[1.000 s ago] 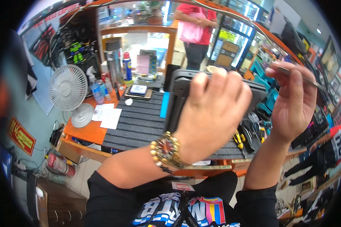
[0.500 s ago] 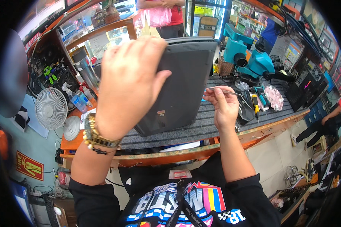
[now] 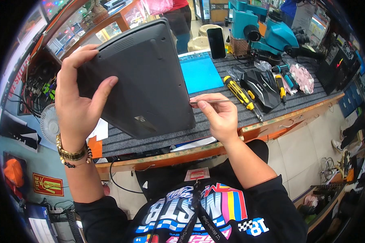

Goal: The person pries the bottom cover off a laptop using a flat tool and then uses tweezers to work on the internal components.

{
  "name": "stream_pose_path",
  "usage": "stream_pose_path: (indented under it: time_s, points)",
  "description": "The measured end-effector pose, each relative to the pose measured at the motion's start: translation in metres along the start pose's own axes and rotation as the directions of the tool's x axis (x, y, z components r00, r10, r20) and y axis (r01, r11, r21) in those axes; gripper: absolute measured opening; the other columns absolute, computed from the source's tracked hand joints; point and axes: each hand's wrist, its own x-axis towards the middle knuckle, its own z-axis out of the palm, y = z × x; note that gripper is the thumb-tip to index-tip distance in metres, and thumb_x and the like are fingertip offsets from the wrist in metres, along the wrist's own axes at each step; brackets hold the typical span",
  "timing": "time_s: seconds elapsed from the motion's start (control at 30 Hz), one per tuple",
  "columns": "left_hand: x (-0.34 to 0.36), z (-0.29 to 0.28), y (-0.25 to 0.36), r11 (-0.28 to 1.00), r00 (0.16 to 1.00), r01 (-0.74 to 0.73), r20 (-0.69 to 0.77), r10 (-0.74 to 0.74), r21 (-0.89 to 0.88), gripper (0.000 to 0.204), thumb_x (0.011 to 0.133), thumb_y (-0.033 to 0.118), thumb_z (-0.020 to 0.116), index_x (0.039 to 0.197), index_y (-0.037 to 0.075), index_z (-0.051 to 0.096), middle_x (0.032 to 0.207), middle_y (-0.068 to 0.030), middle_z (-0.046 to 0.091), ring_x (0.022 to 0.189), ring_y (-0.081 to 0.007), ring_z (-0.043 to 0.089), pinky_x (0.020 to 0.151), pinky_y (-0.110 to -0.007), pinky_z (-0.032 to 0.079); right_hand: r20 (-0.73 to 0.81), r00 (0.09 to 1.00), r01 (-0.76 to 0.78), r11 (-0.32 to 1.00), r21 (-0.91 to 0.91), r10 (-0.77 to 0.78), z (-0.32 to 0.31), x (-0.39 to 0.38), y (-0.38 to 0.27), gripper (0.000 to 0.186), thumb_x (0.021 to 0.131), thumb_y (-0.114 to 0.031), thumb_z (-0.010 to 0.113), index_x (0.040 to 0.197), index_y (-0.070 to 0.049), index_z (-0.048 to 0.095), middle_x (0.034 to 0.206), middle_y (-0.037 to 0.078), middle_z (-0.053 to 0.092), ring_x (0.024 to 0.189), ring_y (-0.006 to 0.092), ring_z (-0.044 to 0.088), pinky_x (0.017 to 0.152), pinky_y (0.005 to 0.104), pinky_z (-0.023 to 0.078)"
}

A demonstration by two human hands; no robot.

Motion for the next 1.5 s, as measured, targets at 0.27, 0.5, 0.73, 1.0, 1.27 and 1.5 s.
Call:
stream_pose_path:
  time_s: [0.27, 0.5, 0.73, 1.0, 1.27, 1.5]
  points:
    - [0.003, 0.005, -0.001, 0.997, 0.997, 0.047, 0.061, -0.043, -0.057, 0.051, 0.088, 0.008, 0.085, 0.132, 0.0, 0.059, 0.137, -0.0186, 0.07, 0.127, -0.0299, 0.068, 0.111, -0.04, 0.051, -0.059, 0.996, -0.064, 0.996, -0.055, 0.06, -0.018, -0.024, 0.027, 0.011, 0.102, -0.001, 0.071, 0.111, 0.002, 0.075, 0.107, 0.009, 0.078, 0.1, 0.0123, 0.072, 0.091, 0.0266, 0.057]
    - [0.006, 0.008, -0.007, 0.996, 0.997, 0.048, 0.068, -0.043, -0.071, 0.052, 0.089, 0.008, 0.085, 0.132, -0.001, 0.059, 0.137, -0.019, 0.07, 0.127, -0.0298, 0.068, 0.112, -0.04, 0.051, -0.084, 0.992, -0.101, 0.991, -0.084, 0.094, -0.025, -0.029, 0.036, 0.01, 0.1, 0.001, 0.072, 0.108, 0.004, 0.078, 0.105, 0.009, 0.079, 0.098, 0.0124, 0.072, 0.089, 0.0264, 0.057]
    - [0.006, 0.009, -0.008, 0.996, 0.997, 0.035, 0.069, -0.03, -0.077, 0.052, 0.088, 0.009, 0.085, 0.132, 0.0, 0.059, 0.136, -0.0187, 0.071, 0.127, -0.0296, 0.068, 0.112, -0.04, 0.05, 0.005, 0.991, -0.13, 0.974, -0.186, 0.134, -0.034, -0.027, 0.033, 0.011, 0.1, 0.008, 0.067, 0.11, 0.007, 0.072, 0.113, 0.017, 0.076, 0.107, 0.022, 0.073, 0.098, 0.0348, 0.061]
    - [0.006, 0.008, -0.006, 0.996, 0.998, 0.014, 0.065, -0.008, -0.084, 0.052, 0.087, 0.008, 0.087, 0.131, 0.0, 0.06, 0.134, -0.0177, 0.071, 0.125, -0.0292, 0.069, 0.111, -0.039, 0.051, -0.015, 0.992, -0.128, 0.96, -0.249, 0.129, -0.032, -0.024, 0.034, 0.011, 0.101, -0.003, 0.072, 0.107, 0.003, 0.078, 0.099, 0.01, 0.078, 0.094, 0.0136, 0.073, 0.084, 0.0275, 0.057]
    - [0.007, 0.007, -0.006, 0.997, 0.998, 0.01, 0.062, -0.006, -0.073, 0.051, 0.086, 0.009, 0.087, 0.129, 0.0, 0.061, 0.131, -0.0168, 0.073, 0.122, -0.028, 0.071, 0.109, -0.038, 0.052, 0.008, 0.999, -0.032, 0.91, -0.413, 0.038, -0.028, -0.024, 0.032, 0.009, 0.1, -0.003, 0.072, 0.103, 0.004, 0.077, 0.096, 0.011, 0.078, 0.089, 0.0159, 0.074, 0.08, 0.0283, 0.058]
    - [0.009, 0.004, -0.007, 0.999, 0.996, -0.005, 0.085, 0.008, -0.039, 0.051, 0.085, 0.01, 0.087, 0.128, 0.0, 0.062, 0.125, -0.0164, 0.074, 0.118, -0.028, 0.073, 0.108, -0.037, 0.053, -0.019, 0.981, 0.143, 0.789, -0.597, -0.193, -0.013, -0.031, 0.038, 0.005, 0.095, 0.001, 0.075, 0.099, 0.004, 0.075, 0.095, 0.015, 0.077, 0.087, 0.0246, 0.076, 0.08, 0.0314, 0.058]
